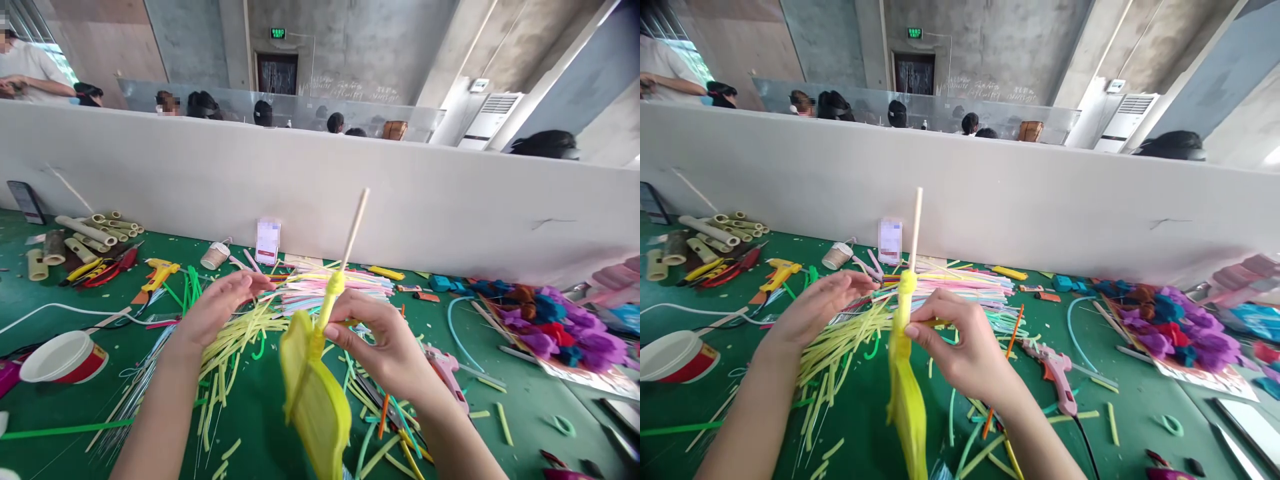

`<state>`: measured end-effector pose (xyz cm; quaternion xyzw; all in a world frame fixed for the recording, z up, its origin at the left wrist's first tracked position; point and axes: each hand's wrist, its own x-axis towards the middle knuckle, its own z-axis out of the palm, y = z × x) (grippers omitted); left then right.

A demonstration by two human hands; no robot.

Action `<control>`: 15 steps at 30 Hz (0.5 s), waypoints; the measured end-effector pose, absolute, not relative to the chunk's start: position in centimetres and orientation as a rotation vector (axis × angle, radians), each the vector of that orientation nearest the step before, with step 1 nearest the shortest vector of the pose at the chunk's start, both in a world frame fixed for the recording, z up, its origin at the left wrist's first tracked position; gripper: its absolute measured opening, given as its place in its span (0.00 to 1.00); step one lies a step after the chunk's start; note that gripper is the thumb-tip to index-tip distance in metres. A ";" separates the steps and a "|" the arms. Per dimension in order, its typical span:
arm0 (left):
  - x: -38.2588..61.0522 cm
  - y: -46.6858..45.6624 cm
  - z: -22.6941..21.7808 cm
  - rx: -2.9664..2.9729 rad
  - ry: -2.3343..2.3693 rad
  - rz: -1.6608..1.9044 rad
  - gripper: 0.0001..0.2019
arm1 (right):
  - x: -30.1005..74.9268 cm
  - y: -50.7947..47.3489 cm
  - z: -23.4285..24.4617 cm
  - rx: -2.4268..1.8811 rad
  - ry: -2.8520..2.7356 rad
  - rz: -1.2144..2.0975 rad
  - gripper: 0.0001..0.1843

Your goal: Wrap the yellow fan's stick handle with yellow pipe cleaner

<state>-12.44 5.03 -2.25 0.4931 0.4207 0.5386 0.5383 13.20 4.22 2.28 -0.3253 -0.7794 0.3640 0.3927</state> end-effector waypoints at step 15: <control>-5.2 2.1 -0.8 1.659 1.143 1.336 0.07 | 12.7 5.0 2.3 -1.002 -1.892 0.878 0.09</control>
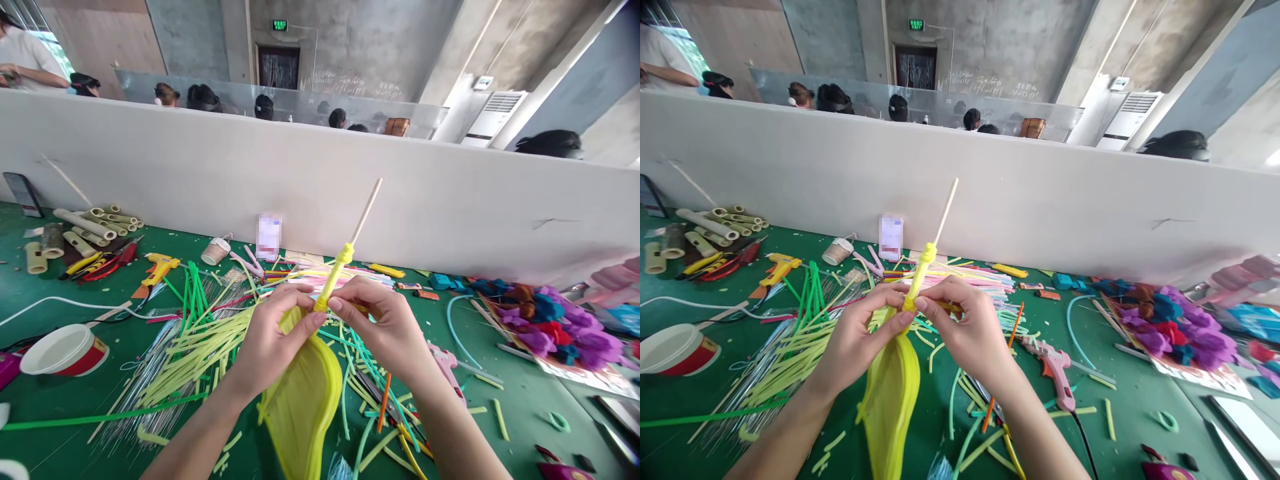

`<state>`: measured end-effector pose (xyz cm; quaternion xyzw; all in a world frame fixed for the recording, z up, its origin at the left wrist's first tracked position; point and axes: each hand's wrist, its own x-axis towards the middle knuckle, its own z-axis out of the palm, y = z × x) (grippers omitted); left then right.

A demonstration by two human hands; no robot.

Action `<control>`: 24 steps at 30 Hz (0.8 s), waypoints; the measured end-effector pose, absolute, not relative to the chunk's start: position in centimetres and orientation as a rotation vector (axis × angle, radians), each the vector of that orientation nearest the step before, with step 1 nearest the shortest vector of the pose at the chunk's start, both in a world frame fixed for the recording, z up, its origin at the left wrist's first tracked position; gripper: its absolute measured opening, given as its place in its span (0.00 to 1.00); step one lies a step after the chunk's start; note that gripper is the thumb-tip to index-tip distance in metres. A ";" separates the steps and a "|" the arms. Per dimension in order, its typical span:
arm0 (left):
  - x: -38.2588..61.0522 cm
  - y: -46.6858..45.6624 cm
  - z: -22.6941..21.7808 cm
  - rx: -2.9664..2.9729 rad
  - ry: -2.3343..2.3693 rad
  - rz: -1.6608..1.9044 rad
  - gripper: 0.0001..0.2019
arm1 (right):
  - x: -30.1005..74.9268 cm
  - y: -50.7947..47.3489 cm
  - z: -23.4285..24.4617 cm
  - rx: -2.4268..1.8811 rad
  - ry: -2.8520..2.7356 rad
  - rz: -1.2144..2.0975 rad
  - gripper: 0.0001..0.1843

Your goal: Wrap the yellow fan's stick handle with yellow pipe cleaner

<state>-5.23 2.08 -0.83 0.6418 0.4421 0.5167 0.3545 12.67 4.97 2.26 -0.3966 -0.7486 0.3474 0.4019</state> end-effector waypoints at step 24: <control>-5.8 0.4 0.2 2.059 1.216 1.305 0.07 | 12.6 1.6 3.5 -1.022 -1.923 0.594 0.07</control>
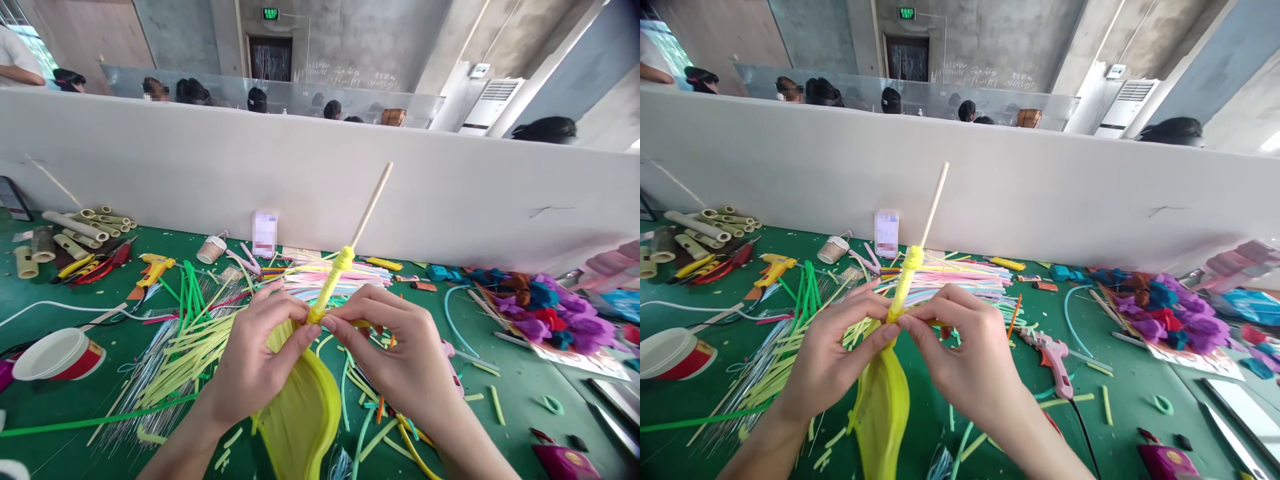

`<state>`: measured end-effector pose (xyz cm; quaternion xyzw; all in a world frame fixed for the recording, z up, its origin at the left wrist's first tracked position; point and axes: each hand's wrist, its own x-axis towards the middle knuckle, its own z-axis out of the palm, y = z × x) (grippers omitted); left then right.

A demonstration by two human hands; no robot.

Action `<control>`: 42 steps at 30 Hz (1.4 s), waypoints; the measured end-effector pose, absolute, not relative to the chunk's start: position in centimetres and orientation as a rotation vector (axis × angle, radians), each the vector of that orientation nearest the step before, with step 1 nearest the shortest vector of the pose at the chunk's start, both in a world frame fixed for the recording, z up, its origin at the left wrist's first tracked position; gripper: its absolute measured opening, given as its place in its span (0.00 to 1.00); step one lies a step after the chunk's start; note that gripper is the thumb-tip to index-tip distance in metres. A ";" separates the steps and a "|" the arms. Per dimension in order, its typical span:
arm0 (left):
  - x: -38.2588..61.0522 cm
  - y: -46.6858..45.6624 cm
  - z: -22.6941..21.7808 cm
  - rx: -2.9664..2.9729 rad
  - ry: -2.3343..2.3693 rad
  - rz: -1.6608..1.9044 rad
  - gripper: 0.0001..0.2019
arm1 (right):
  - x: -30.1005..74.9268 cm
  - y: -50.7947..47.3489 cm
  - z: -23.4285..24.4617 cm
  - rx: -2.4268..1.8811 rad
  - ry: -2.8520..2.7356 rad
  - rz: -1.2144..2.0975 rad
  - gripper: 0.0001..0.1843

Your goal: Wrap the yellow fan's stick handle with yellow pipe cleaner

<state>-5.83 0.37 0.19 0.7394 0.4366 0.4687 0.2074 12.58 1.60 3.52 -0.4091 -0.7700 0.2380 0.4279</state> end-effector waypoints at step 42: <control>-5.7 4.5 -2.4 1.699 0.996 1.100 0.07 | 14.1 5.8 1.6 -0.936 -2.116 0.779 0.06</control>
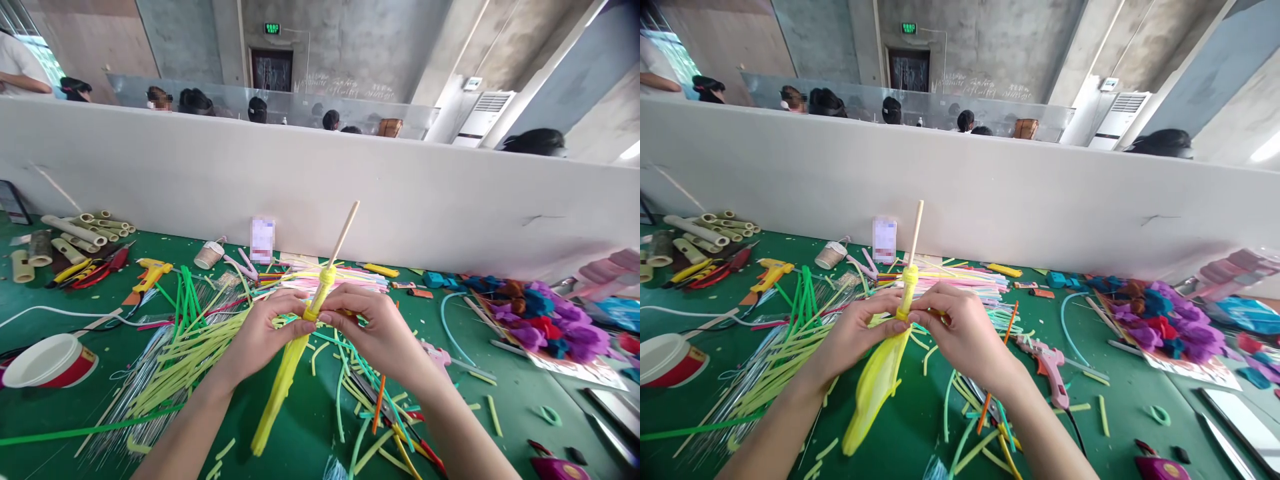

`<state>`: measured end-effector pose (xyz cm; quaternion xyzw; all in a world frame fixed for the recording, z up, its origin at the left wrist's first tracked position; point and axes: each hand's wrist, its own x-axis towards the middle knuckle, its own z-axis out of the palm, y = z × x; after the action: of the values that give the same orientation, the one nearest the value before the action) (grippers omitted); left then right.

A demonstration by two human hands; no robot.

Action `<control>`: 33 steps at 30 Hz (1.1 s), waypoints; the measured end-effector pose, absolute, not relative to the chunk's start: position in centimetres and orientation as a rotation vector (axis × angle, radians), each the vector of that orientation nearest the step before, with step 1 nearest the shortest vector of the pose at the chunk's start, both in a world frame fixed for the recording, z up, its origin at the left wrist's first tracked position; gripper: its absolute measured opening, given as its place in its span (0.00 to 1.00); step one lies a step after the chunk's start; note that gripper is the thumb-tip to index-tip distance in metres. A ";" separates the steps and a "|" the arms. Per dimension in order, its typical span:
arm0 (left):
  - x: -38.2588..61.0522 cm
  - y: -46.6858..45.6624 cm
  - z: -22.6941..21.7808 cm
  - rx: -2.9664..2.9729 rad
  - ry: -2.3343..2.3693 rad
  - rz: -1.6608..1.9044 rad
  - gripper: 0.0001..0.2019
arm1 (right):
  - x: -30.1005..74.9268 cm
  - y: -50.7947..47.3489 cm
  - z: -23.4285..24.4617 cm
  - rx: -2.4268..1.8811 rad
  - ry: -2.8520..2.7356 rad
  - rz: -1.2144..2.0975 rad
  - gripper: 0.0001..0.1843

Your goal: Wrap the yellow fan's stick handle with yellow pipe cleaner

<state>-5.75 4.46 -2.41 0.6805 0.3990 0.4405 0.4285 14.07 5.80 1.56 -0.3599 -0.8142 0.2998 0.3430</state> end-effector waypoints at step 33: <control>-6.6 3.7 -1.6 1.671 0.909 1.032 0.12 | 14.0 6.4 2.1 -0.839 -2.110 0.845 0.06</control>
<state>-6.61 3.73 -1.63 0.6816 0.3710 0.4211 0.4695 14.02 6.38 2.12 -0.3241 -0.8152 0.3264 0.3519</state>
